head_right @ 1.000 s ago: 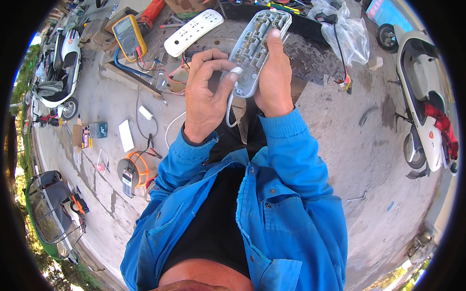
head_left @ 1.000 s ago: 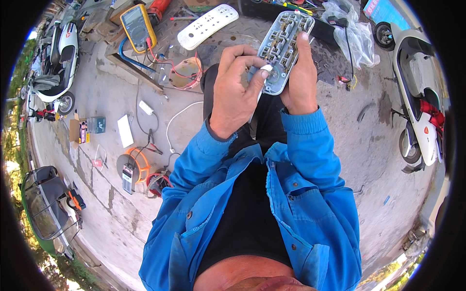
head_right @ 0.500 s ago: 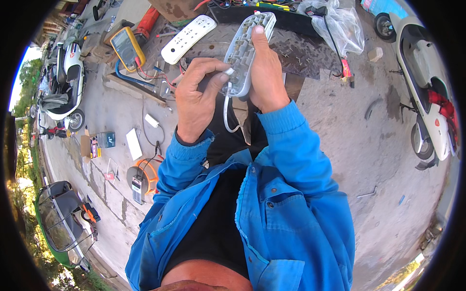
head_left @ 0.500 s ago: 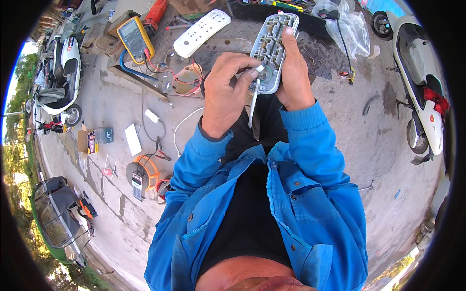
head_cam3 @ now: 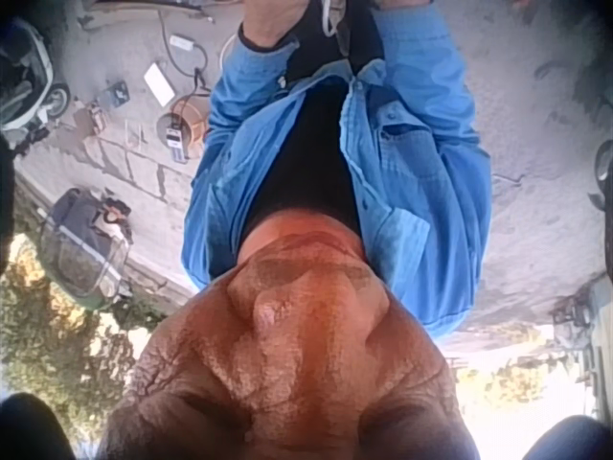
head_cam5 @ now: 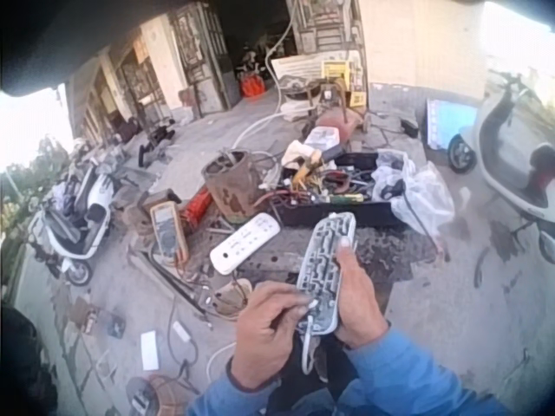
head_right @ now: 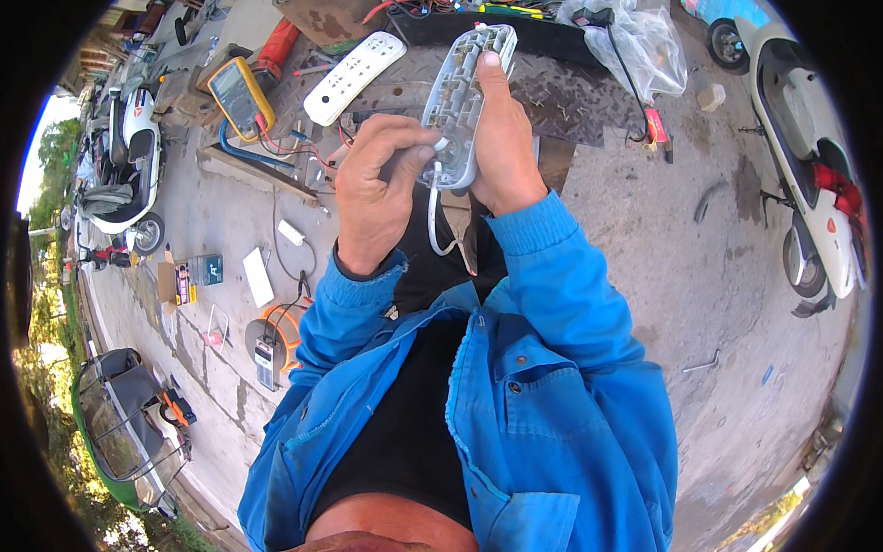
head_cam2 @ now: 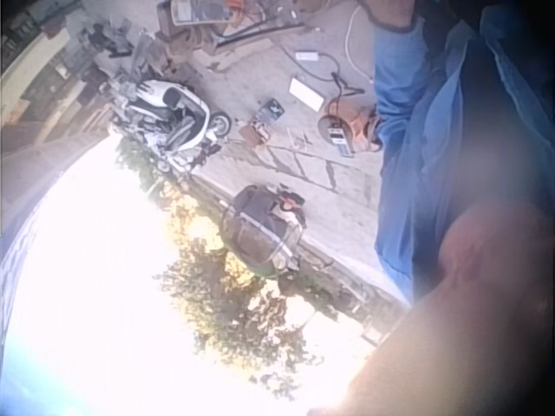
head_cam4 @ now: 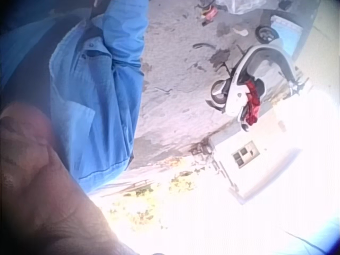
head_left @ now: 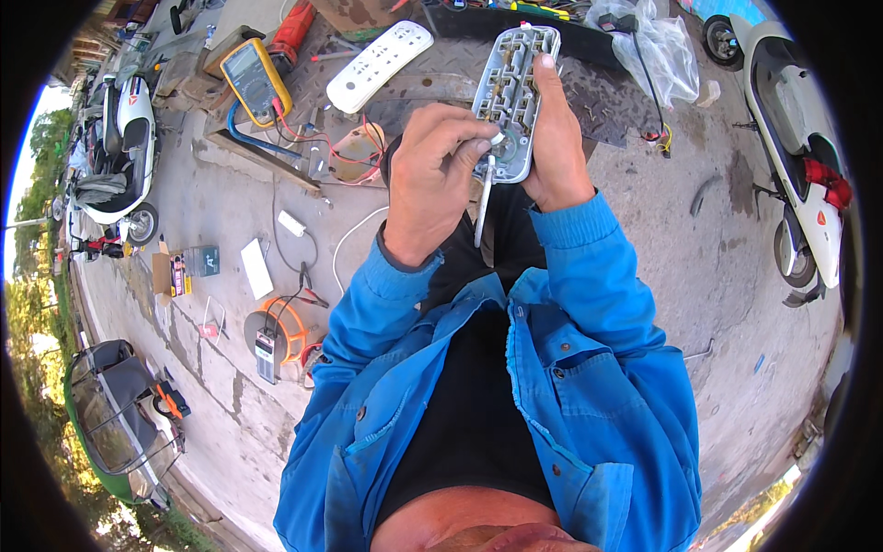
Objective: The person disassembles a white power strip using a screwdriver, then uses a multimeter to test continuity on the internal circuit board. The person holds the multimeter probes against various points on the board while the device remains open on the workbench.
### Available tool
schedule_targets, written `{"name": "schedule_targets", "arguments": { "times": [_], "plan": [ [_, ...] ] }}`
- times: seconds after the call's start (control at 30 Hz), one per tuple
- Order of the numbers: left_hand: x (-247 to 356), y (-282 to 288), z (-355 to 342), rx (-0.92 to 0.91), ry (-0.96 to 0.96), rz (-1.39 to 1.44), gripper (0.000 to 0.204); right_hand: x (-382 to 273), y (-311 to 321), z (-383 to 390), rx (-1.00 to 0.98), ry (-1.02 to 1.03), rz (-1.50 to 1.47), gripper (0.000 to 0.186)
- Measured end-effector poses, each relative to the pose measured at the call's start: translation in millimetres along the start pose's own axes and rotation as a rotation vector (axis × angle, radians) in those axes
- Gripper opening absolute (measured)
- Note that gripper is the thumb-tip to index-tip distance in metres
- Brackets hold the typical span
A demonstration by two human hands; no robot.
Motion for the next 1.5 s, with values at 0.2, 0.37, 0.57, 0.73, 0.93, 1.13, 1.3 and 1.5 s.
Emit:
{"name": "schedule_targets", "arguments": {
  "times": [0.2,0.37,0.57,0.73,0.93,1.13,1.3,1.5],
  "plan": [
    [13.9,2.3,-2.7,-0.008,-0.097,-0.131,0.031,-9.1,-4.9,-1.8,-0.039,0.070,0.082,0.060],
    [14.3,5.6,-5.4,0.011,-0.117,-0.142,0.026,-6.3,-6.6,-0.3,-0.036,0.081,0.095,0.060],
    [12.9,7.6,-5.6,0.014,-0.116,-0.116,0.027,-4.9,-9.5,1.5,-0.022,0.070,0.068,0.064],
    [14.8,5.9,-4.6,0.004,-0.167,-0.135,0.024,-2.6,-8.7,3.0,-0.037,0.044,0.068,0.063],
    [12.0,2.0,-3.7,-0.011,-0.163,-0.109,0.023,1.5,-4.7,2.0,-0.009,0.006,0.033,0.060],
    [13.3,2.0,-0.7,0.008,-0.174,-0.095,0.022,4.9,-1.0,3.4,-0.014,-0.023,0.020,0.060],
    [11.8,-1.2,-2.4,-0.005,-0.131,-0.065,0.024,5.5,0.0,-1.4,-0.037,-0.039,-0.025,0.059],
    [25.1,7.2,-2.5,0.013,-0.237,-0.128,0.025,3.8,-0.9,1.9,-0.069,-0.036,-0.040,0.057]
  ]
}}
Point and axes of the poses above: each hand's wrist, its own z-axis away from the middle knuckle, its own y-axis out of the back of the hand, x = y × z, the point moved 10 cm from there along -z, towards the middle knuckle, and after that the axes turned 8 degrees about -z, right-handed, at the moved point
